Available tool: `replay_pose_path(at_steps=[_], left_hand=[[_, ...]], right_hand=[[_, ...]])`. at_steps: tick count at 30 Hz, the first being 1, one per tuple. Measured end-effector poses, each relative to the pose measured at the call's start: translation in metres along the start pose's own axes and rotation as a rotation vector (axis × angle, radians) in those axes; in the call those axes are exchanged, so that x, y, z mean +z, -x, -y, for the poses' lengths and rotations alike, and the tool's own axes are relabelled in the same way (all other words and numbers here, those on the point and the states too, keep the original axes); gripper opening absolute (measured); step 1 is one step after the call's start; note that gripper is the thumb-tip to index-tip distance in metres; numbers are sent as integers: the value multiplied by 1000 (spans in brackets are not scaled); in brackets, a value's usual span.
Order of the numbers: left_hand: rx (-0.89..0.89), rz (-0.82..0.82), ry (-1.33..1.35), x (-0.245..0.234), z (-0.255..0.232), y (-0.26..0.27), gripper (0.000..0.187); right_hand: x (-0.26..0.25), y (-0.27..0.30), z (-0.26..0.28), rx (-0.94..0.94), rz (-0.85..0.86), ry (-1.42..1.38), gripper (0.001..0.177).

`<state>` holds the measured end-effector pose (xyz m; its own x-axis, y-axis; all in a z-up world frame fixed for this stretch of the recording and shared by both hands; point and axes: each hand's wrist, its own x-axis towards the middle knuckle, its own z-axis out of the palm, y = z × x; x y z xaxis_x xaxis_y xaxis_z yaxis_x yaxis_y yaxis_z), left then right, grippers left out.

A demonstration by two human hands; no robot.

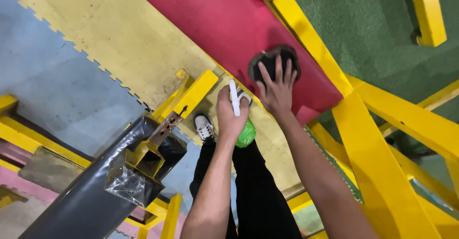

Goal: Wiping down and sanitizing various weight machines and benches in a gym setting.

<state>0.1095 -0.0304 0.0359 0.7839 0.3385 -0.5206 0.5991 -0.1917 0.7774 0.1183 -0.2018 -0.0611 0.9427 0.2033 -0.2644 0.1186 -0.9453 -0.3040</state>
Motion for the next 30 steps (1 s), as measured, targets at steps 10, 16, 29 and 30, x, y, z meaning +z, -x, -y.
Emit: replay_pose_path(at_steps=[10,16,29,30], left_hand=[[-53,-180,-70,37,-16,10,48],[-20,-436,76,57,-82,26,54],[66,-498,14,46,-126,28,55],[74,-507,-12,45,-124,30,58]], right_hand=[[-38,-72,11,-71,85,-74,65],[-34,-83,-10,-116,131,-124,62],[-41,-99,-38,-228,276,-148,62],[-41,-96,-38,-230,283,-156,63]])
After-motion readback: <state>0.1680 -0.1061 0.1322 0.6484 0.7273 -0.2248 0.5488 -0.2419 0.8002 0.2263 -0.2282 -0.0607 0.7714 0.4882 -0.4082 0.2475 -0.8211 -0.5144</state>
